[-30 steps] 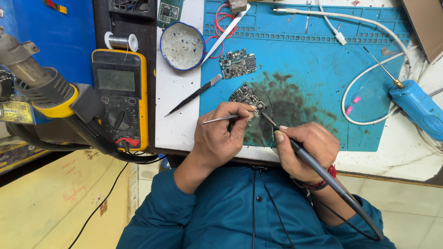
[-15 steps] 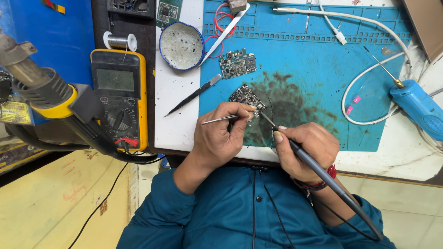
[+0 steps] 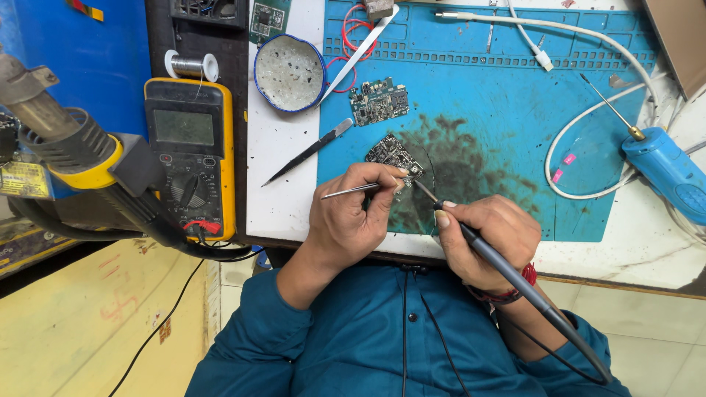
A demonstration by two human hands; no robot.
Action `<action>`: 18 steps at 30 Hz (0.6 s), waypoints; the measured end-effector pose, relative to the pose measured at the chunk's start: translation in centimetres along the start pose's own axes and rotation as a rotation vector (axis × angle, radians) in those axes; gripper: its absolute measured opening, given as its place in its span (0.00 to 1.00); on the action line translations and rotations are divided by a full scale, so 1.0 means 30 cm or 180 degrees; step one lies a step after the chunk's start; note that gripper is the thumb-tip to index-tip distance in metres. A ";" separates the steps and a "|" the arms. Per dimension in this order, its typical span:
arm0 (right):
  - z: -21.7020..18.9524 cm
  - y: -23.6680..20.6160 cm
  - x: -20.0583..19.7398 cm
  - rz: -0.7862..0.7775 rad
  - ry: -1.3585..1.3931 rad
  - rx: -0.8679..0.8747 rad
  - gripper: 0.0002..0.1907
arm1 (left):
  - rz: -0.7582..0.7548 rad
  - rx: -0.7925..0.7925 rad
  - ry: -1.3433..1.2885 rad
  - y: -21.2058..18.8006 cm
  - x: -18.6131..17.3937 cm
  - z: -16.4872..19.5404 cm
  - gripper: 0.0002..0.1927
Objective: The person solders components on a small circuit board at a repair workbench, holding the board with tweezers in one hand while applying a soldering iron to its contacts, and repositions the board on the mat to work on different sections.
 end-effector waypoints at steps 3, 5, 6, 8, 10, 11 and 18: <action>0.003 -0.005 0.000 -0.0002 0.0010 -0.0012 0.05 | 0.0006 -0.0015 -0.0020 -0.001 0.001 -0.003 0.07; 0.007 -0.012 0.000 -0.0002 -0.0015 -0.0016 0.05 | -0.0002 -0.0008 -0.0052 -0.003 0.000 -0.006 0.07; 0.011 -0.015 -0.002 0.0044 -0.0006 0.0037 0.05 | -0.0001 -0.0019 -0.0069 -0.006 0.001 -0.007 0.07; 0.017 -0.021 -0.009 0.0141 0.0000 0.0138 0.06 | 0.0001 -0.0033 -0.0114 -0.009 0.003 -0.008 0.07; 0.010 -0.022 -0.011 0.0122 0.0002 0.0088 0.07 | 0.0023 -0.0144 -0.0138 -0.010 0.002 -0.006 0.07; 0.005 -0.022 -0.014 0.0120 -0.0001 0.0056 0.08 | 0.0034 -0.0189 -0.0150 -0.010 0.002 -0.004 0.07; -0.024 -0.031 -0.014 0.0150 -0.0031 -0.0119 0.11 | 0.0330 -0.0188 -0.0386 -0.034 -0.011 0.015 0.07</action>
Point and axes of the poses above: each hand's wrist, its own y-axis towards the middle knuckle, its own x-axis out of the palm, z = x × y, the point moved 4 cm from there along y, towards the middle knuckle, and after that the axes turned 10 degrees about -y, right-handed, at the moved point
